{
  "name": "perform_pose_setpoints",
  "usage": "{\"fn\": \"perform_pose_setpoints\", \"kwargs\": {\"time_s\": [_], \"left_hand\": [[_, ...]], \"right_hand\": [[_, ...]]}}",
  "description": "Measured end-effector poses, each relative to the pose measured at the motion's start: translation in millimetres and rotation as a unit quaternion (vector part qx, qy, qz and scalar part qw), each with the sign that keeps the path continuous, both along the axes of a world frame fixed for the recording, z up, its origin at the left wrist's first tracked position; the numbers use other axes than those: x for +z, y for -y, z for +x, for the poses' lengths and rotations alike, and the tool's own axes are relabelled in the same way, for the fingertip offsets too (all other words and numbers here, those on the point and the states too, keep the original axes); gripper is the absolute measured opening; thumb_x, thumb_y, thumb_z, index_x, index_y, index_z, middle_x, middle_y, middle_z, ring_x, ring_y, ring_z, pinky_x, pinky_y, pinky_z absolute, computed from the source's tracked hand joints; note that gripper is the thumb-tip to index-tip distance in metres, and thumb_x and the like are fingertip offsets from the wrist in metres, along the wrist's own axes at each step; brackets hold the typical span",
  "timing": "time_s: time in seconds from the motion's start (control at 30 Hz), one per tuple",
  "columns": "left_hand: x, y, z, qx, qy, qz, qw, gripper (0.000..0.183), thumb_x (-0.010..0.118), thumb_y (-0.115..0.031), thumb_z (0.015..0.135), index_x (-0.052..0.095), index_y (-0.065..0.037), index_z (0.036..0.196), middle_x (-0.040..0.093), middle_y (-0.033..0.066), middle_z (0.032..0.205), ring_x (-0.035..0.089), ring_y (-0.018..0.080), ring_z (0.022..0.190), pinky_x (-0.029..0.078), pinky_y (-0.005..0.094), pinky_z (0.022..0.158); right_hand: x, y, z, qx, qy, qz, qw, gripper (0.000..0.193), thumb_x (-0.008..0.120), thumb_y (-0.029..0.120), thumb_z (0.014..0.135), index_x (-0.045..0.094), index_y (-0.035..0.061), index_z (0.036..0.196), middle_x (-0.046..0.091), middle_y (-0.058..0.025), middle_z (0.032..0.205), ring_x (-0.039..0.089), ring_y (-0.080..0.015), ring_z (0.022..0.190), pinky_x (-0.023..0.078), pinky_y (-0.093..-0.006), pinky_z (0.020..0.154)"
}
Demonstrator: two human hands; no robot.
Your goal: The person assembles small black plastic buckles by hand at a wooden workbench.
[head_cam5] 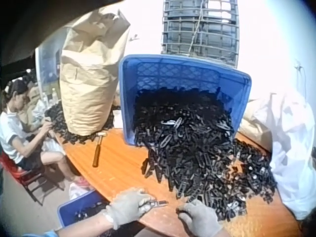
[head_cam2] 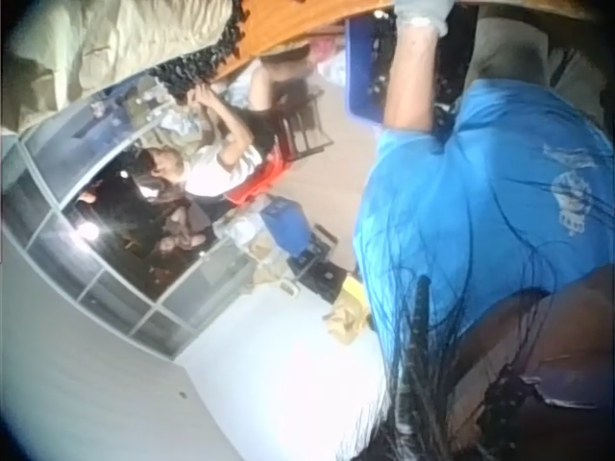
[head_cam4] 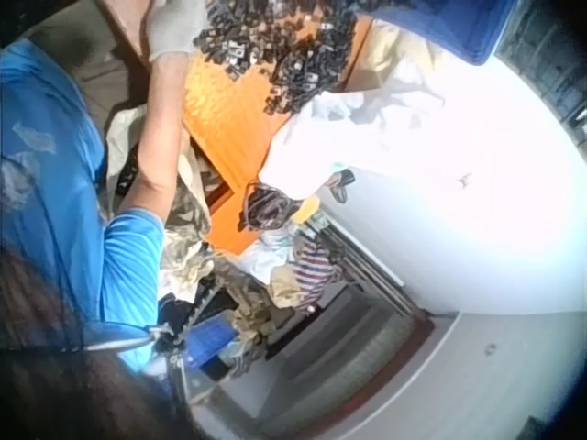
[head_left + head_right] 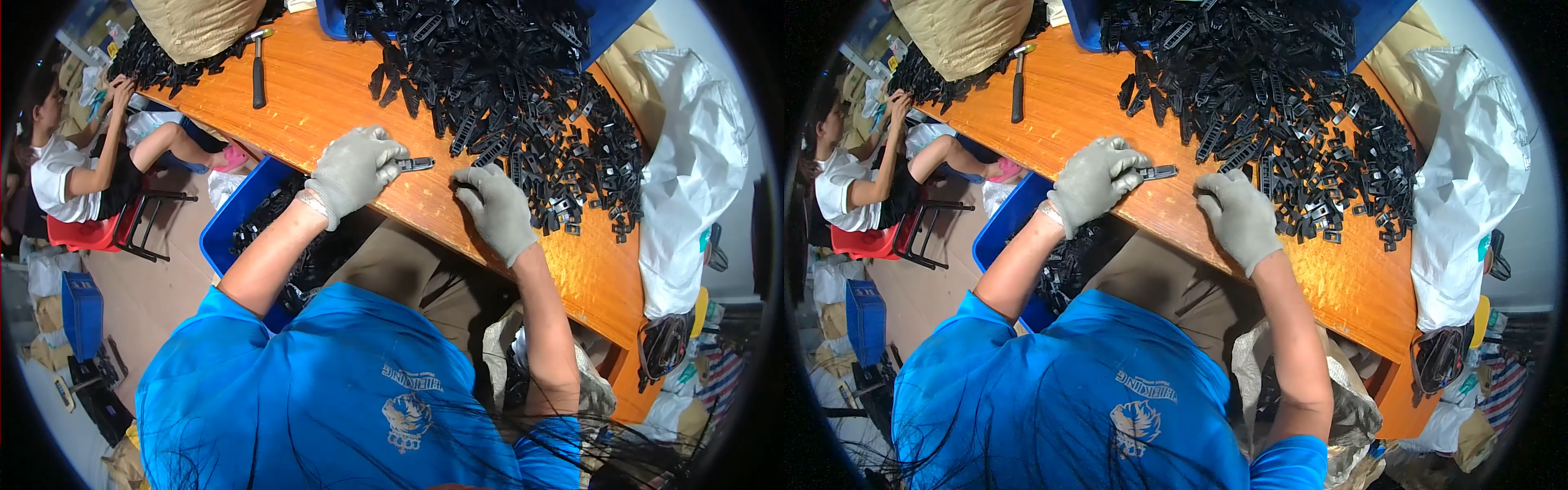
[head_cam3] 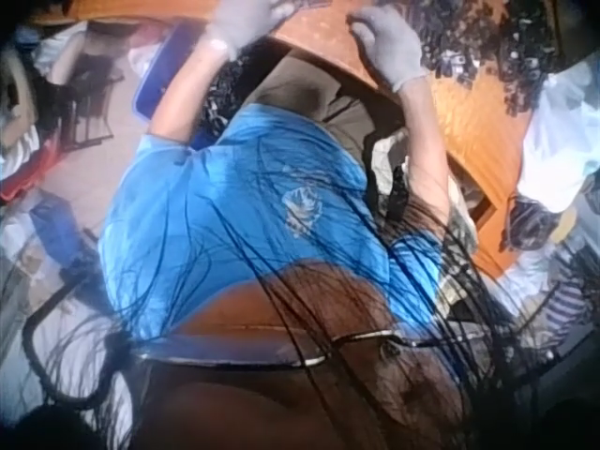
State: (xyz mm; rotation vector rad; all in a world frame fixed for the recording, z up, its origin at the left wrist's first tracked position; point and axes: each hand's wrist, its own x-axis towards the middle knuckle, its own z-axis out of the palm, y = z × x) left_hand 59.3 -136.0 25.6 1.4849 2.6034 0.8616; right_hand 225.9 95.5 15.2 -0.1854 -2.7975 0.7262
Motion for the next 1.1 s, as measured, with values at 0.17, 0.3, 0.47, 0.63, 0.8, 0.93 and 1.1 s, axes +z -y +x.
{"fn": "perform_pose_setpoints", "kwargs": {"time_s": [0.17,0.3,0.47,0.63,0.8,0.93,1.1], "left_hand": [[0.5,-0.2,15.5,-0.046,-0.004,0.117,0.992,0.018,0.075,-0.014,0.095,0.077,-0.008,0.112,0.074,0.0141,0.100,0.068,0.0373,0.102,0.055,0.0493,0.090],[-10.5,-3.0,32.7,-0.084,0.186,0.109,0.973,0.013,0.073,-0.009,0.097,0.076,-0.002,0.107,0.075,0.0130,0.098,0.072,0.0299,0.091,0.058,0.0408,0.083],[-9.5,2.0,45.5,-0.010,0.361,0.080,0.929,0.018,0.079,-0.019,0.096,0.077,-0.005,0.108,0.074,0.0151,0.096,0.073,0.0346,0.092,0.057,0.0432,0.082],[-2.6,1.8,39.2,0.028,0.276,0.092,0.956,0.016,0.078,-0.012,0.097,0.078,-0.003,0.110,0.074,0.0114,0.102,0.071,0.0248,0.095,0.057,0.0359,0.086],[-19.0,0.4,9.5,0.073,-0.008,0.021,0.997,0.021,0.083,-0.018,0.089,0.078,-0.012,0.109,0.071,0.0104,0.106,0.064,0.0369,0.105,0.055,0.0485,0.092],[-24.1,0.4,3.7,0.048,-0.009,0.034,0.998,0.017,0.083,-0.019,0.090,0.077,-0.013,0.105,0.070,0.0090,0.104,0.064,0.0361,0.102,0.054,0.0481,0.089],[-23.6,1.0,1.9,0.031,-0.006,0.034,0.999,0.016,0.082,-0.016,0.090,0.077,-0.012,0.104,0.068,0.0096,0.103,0.063,0.0365,0.102,0.053,0.0489,0.090]], "right_hand": [[14.8,35.1,-4.5,-0.034,0.010,-0.254,0.967,0.020,0.075,0.013,0.101,0.070,0.0012,0.115,0.074,-0.0112,0.093,0.073,-0.0215,0.076,0.057,-0.0369,0.067],[18.2,46.1,-2.7,-0.049,0.085,-0.438,0.894,0.018,0.073,0.008,0.103,0.065,-0.0021,0.115,0.069,-0.0066,0.082,0.065,-0.0108,0.064,0.051,-0.0291,0.056],[-4.8,62.1,4.8,-0.016,-0.101,-0.211,0.972,0.020,0.077,0.008,0.097,0.068,0.0023,0.115,0.073,-0.0119,0.089,0.073,-0.0234,0.075,0.058,-0.0374,0.067],[-2.0,51.7,-11.5,-0.003,-0.121,-0.018,0.992,0.024,0.082,0.017,0.091,0.075,0.0121,0.112,0.071,-0.0107,0.110,0.073,-0.0358,0.094,0.060,-0.0463,0.077],[-0.6,36.6,-43.2,-0.036,-0.100,0.007,0.994,0.017,0.080,0.019,0.093,0.081,0.0140,0.109,0.070,-0.0101,0.113,0.074,-0.0328,0.096,0.060,-0.0455,0.080],[-5.0,24.5,-51.6,0.010,-0.036,0.011,0.999,0.022,0.084,0.014,0.089,0.081,0.0103,0.111,0.070,-0.0093,0.104,0.072,-0.0321,0.093,0.058,-0.0425,0.080],[-11.8,22.7,-45.6,0.024,-0.039,0.002,0.999,0.018,0.082,0.019,0.091,0.081,0.0133,0.108,0.070,-0.0084,0.104,0.073,-0.0311,0.092,0.059,-0.0439,0.078]]}}
